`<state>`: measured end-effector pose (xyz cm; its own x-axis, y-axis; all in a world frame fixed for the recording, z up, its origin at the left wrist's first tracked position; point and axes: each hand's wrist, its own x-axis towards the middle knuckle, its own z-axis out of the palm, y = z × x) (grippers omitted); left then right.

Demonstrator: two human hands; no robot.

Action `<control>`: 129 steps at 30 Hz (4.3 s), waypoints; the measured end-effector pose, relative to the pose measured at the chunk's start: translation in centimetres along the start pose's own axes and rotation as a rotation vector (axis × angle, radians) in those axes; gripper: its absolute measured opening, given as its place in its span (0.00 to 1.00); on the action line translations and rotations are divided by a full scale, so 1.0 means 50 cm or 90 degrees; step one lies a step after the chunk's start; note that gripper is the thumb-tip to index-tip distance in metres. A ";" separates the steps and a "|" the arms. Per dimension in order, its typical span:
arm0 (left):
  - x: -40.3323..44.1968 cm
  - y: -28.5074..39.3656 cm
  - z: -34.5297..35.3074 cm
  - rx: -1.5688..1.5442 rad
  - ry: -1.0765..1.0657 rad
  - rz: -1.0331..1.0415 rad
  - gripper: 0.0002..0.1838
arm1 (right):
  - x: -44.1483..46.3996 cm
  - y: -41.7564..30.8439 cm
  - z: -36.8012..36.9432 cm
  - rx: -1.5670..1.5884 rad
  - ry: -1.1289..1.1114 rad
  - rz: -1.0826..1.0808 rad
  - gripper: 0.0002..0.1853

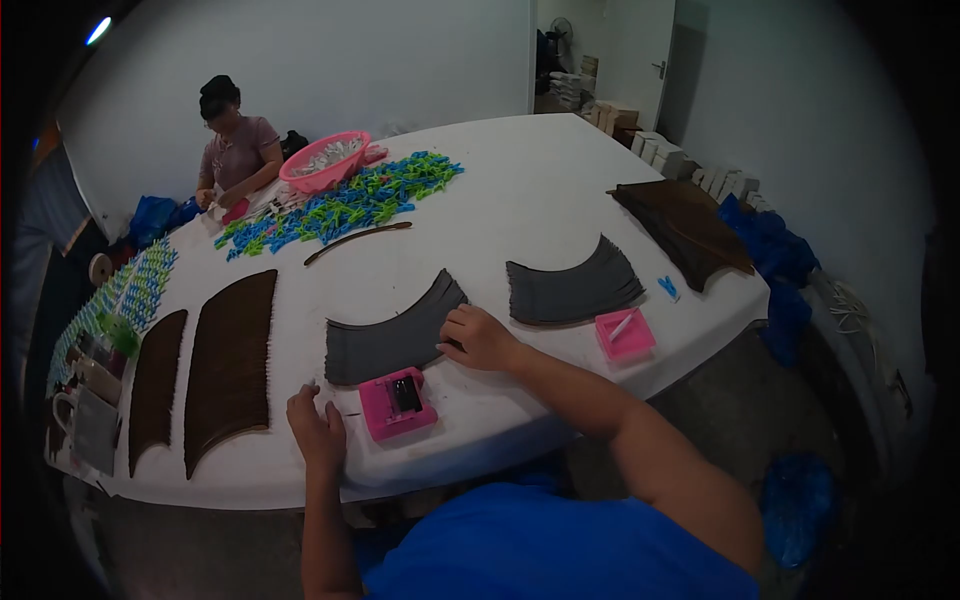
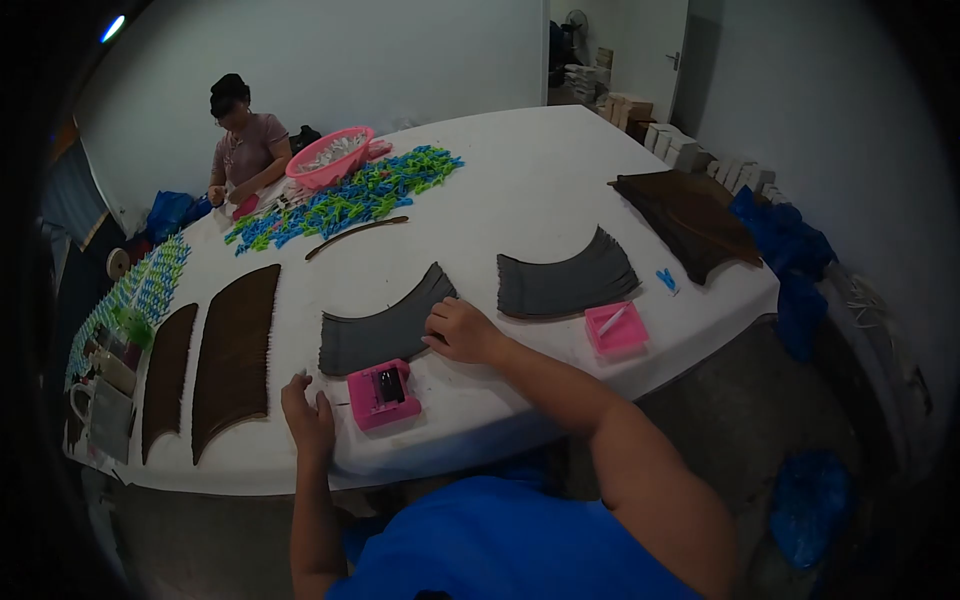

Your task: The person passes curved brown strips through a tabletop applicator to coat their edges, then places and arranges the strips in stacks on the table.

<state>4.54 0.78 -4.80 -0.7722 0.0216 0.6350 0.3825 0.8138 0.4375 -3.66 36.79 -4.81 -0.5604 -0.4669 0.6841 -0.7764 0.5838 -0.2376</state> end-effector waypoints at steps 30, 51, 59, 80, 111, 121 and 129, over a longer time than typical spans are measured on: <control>-0.005 0.003 0.005 -0.081 -0.039 -0.164 0.14 | -0.469 0.123 -0.467 -0.373 0.000 0.513 0.12; 0.002 0.002 0.000 -0.032 -0.013 -0.080 0.11 | 0.001 0.000 -0.071 -0.041 -0.096 0.054 0.10; 0.005 -0.011 0.005 -0.080 0.025 -0.086 0.09 | 0.012 0.010 -0.091 -0.057 -0.124 0.060 0.11; 0.146 0.174 -0.027 -0.011 -0.065 0.244 0.05 | 0.164 -0.156 -0.098 0.109 -0.142 0.024 0.09; 0.216 0.200 -0.090 0.200 -0.354 0.454 0.04 | 0.118 -0.169 -0.003 0.242 -0.271 0.070 0.07; 0.214 0.193 -0.094 0.213 -0.305 0.482 0.05 | 0.119 -0.175 0.003 0.248 -0.254 0.082 0.07; 0.182 0.154 -0.084 0.135 -0.309 0.407 0.04 | 0.105 -0.169 -0.006 0.250 -0.231 0.077 0.08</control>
<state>2.60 4.83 7.01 -0.5904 0.7255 0.3538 0.7557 0.6508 -0.0736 0.04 29.62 1.00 -0.6620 -0.6513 0.3708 -0.7105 0.3879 -0.5872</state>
